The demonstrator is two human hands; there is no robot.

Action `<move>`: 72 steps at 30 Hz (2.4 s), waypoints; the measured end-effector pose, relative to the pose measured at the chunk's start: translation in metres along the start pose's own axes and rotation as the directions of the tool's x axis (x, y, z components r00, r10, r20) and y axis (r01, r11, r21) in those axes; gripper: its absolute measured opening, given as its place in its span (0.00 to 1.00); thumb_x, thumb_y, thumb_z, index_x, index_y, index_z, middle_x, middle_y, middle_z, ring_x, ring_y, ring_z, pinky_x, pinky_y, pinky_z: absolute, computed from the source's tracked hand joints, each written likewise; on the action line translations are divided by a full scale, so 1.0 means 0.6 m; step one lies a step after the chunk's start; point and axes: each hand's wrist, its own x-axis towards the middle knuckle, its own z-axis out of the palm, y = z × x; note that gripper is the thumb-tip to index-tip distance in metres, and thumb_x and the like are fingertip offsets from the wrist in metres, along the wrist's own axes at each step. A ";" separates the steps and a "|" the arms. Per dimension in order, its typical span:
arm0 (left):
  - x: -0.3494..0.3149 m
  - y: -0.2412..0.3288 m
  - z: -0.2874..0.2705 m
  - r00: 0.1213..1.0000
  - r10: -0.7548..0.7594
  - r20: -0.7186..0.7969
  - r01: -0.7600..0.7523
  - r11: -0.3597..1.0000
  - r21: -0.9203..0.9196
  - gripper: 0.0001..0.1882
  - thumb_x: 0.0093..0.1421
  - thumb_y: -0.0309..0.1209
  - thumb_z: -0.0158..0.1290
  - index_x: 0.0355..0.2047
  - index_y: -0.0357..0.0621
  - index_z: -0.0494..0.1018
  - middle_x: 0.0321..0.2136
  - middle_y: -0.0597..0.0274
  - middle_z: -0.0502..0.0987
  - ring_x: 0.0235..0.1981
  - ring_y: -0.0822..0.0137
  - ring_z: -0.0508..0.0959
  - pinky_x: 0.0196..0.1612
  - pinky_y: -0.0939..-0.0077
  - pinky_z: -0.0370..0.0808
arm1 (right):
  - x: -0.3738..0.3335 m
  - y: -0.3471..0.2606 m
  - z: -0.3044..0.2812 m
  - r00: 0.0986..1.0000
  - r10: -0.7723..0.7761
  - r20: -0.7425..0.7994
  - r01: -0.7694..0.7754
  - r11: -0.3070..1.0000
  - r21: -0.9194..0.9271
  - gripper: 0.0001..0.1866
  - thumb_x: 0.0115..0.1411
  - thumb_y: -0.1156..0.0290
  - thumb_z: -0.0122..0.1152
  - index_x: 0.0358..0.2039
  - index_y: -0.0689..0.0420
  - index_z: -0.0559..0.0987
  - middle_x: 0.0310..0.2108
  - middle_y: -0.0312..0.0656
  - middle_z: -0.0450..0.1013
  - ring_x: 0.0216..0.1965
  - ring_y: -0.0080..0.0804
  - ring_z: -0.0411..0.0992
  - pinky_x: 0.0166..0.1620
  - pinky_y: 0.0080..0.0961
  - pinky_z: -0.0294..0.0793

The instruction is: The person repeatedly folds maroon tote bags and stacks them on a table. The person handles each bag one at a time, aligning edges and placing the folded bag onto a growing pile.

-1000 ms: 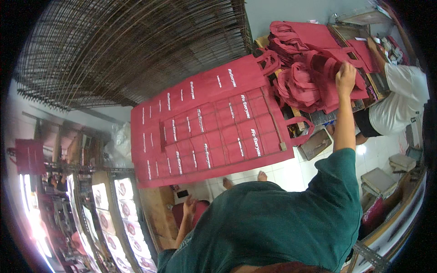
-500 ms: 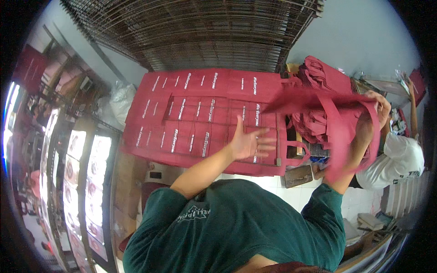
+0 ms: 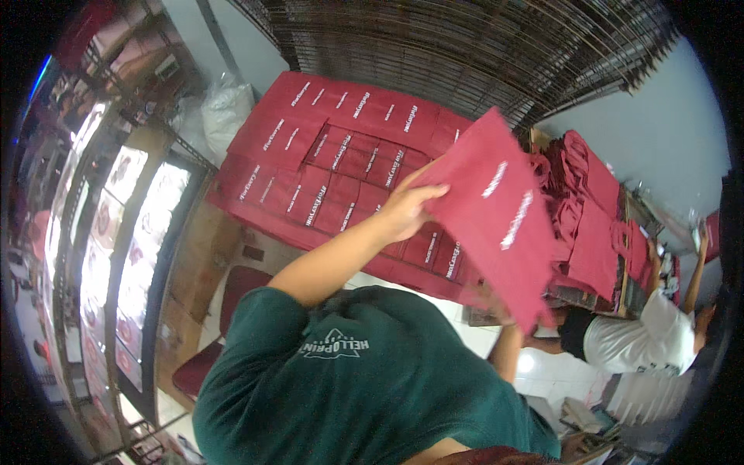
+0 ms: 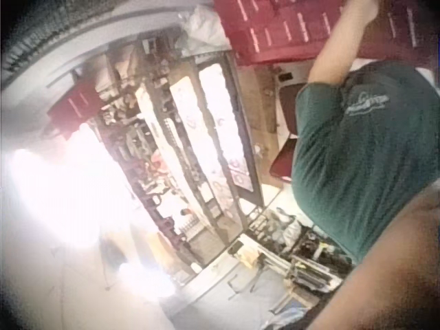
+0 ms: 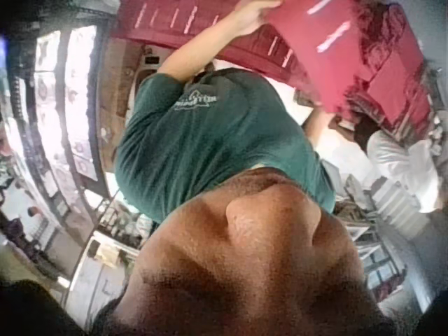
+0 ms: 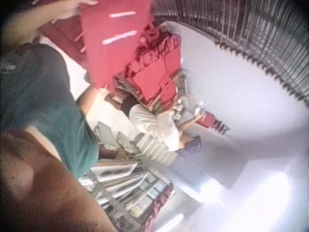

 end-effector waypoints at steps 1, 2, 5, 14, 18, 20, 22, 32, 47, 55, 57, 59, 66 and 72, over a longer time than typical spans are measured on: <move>-0.016 0.007 -0.030 0.999 -0.013 -0.043 0.014 0.999 0.031 0.31 0.55 0.23 0.47 0.60 0.45 0.53 0.49 0.59 0.69 0.45 0.65 0.73 0.44 0.69 0.74 | -0.009 0.035 0.005 0.998 0.069 0.000 -0.069 0.995 0.068 0.35 0.52 0.50 0.58 0.55 0.54 0.60 0.52 0.49 0.62 0.53 0.47 0.61 0.55 0.44 0.62; -0.034 0.014 -0.066 0.995 -0.026 -0.093 0.031 0.998 0.052 0.32 0.55 0.22 0.47 0.60 0.45 0.52 0.50 0.58 0.68 0.44 0.65 0.74 0.44 0.69 0.73 | -0.008 0.061 0.010 0.991 0.132 0.005 -0.132 0.986 0.106 0.36 0.51 0.49 0.58 0.56 0.53 0.60 0.53 0.49 0.62 0.54 0.48 0.61 0.55 0.44 0.62; -0.082 0.031 -0.162 0.973 -0.047 -0.226 0.093 0.975 0.200 0.33 0.53 0.19 0.45 0.60 0.45 0.53 0.48 0.59 0.69 0.43 0.66 0.73 0.46 0.69 0.72 | 0.012 0.100 -0.005 0.964 0.265 -0.020 -0.257 0.948 0.186 0.40 0.50 0.46 0.59 0.58 0.53 0.59 0.55 0.48 0.60 0.55 0.49 0.60 0.57 0.45 0.61; -0.106 0.162 -0.316 0.937 0.051 -0.344 0.123 0.878 0.463 0.38 0.49 0.15 0.44 0.61 0.56 0.55 0.41 0.64 0.73 0.30 0.77 0.72 0.30 0.83 0.71 | 0.248 0.216 0.012 0.857 0.127 -0.500 -0.336 0.873 -0.353 0.21 0.62 0.61 0.44 0.52 0.57 0.67 0.53 0.43 0.64 0.53 0.38 0.63 0.56 0.35 0.61; -0.100 0.234 -0.387 0.911 0.237 -0.337 -0.015 0.837 0.547 0.36 0.51 0.16 0.47 0.60 0.58 0.56 0.43 0.66 0.72 0.26 0.80 0.70 0.25 0.86 0.67 | 0.349 0.247 0.070 0.876 0.095 -0.474 -0.290 0.888 -0.357 0.19 0.60 0.67 0.42 0.51 0.59 0.68 0.50 0.43 0.66 0.53 0.39 0.62 0.57 0.41 0.59; -0.094 0.263 -0.428 0.875 0.315 -0.368 -0.055 0.820 0.570 0.35 0.51 0.17 0.48 0.59 0.53 0.57 0.39 0.66 0.74 0.26 0.80 0.70 0.25 0.86 0.67 | 0.392 0.247 0.048 0.808 0.209 -0.551 -0.381 0.898 -0.219 0.18 0.56 0.69 0.45 0.49 0.55 0.69 0.40 0.42 0.69 0.44 0.37 0.65 0.45 0.34 0.66; -0.081 0.284 -0.478 0.841 0.356 -0.408 -0.042 0.794 0.606 0.33 0.51 0.18 0.50 0.58 0.50 0.58 0.38 0.66 0.74 0.25 0.80 0.70 0.25 0.85 0.67 | 0.422 0.255 0.022 0.738 0.270 -0.619 -0.505 0.829 -0.241 0.18 0.55 0.70 0.47 0.47 0.52 0.70 0.34 0.40 0.69 0.37 0.34 0.66 0.36 0.29 0.67; -0.028 0.201 -0.741 0.630 0.594 -0.500 0.460 0.233 0.857 0.24 0.45 0.29 0.56 0.45 0.40 0.70 0.33 0.46 0.76 0.37 0.53 0.77 0.41 0.62 0.72 | 0.487 0.408 -0.166 0.546 0.077 -0.834 -0.660 0.654 -0.371 0.18 0.52 0.82 0.53 0.44 0.54 0.69 0.33 0.38 0.66 0.30 0.30 0.66 0.41 0.32 0.77; -0.039 0.206 -0.762 0.579 0.604 -0.548 0.490 0.278 0.826 0.20 0.46 0.28 0.56 0.43 0.42 0.70 0.34 0.46 0.76 0.40 0.50 0.75 0.44 0.61 0.70 | 0.481 0.447 -0.149 0.616 -0.118 -0.779 -0.470 0.739 -0.483 0.22 0.55 0.85 0.45 0.50 0.58 0.57 0.44 0.48 0.63 0.44 0.41 0.66 0.49 0.40 0.74; -0.039 0.191 -0.791 0.559 0.650 -0.514 0.491 0.240 0.837 0.21 0.45 0.30 0.59 0.42 0.46 0.72 0.33 0.47 0.76 0.37 0.51 0.76 0.40 0.62 0.73 | 0.474 0.453 -0.160 0.594 -0.140 -0.792 -0.479 0.730 -0.488 0.24 0.57 0.82 0.44 0.52 0.56 0.52 0.47 0.51 0.61 0.47 0.46 0.65 0.49 0.41 0.74; -0.037 0.188 -0.799 0.555 0.663 -0.503 0.474 0.245 0.846 0.21 0.45 0.30 0.59 0.41 0.46 0.72 0.32 0.47 0.77 0.36 0.51 0.77 0.39 0.62 0.73 | 0.469 0.454 -0.166 0.604 -0.129 -0.787 -0.475 0.734 -0.485 0.25 0.56 0.83 0.45 0.53 0.55 0.51 0.48 0.50 0.61 0.47 0.47 0.65 0.48 0.40 0.74; -0.037 0.191 -0.795 0.555 0.676 -0.484 0.452 0.243 0.858 0.20 0.44 0.30 0.60 0.41 0.45 0.72 0.32 0.47 0.77 0.36 0.50 0.77 0.39 0.63 0.73 | 0.462 0.454 -0.172 0.616 -0.134 -0.777 -0.458 0.741 -0.491 0.25 0.56 0.83 0.45 0.52 0.55 0.52 0.48 0.50 0.61 0.47 0.46 0.65 0.48 0.38 0.74; -0.031 0.200 -0.787 0.570 0.654 -0.498 0.471 0.236 0.850 0.20 0.45 0.28 0.58 0.41 0.43 0.72 0.33 0.47 0.76 0.37 0.51 0.76 0.40 0.63 0.73 | 0.459 0.457 -0.172 0.620 -0.143 -0.772 -0.437 0.753 -0.491 0.24 0.57 0.84 0.43 0.54 0.57 0.54 0.49 0.50 0.60 0.49 0.43 0.64 0.49 0.34 0.74; -0.029 0.207 -0.777 0.584 0.641 -0.498 0.474 0.229 0.850 0.19 0.45 0.27 0.56 0.41 0.41 0.73 0.36 0.47 0.75 0.39 0.50 0.76 0.42 0.62 0.72 | 0.459 0.459 -0.178 0.619 -0.154 -0.770 -0.435 0.750 -0.499 0.33 0.57 0.84 0.42 0.61 0.57 0.44 0.53 0.53 0.57 0.53 0.47 0.60 0.53 0.39 0.70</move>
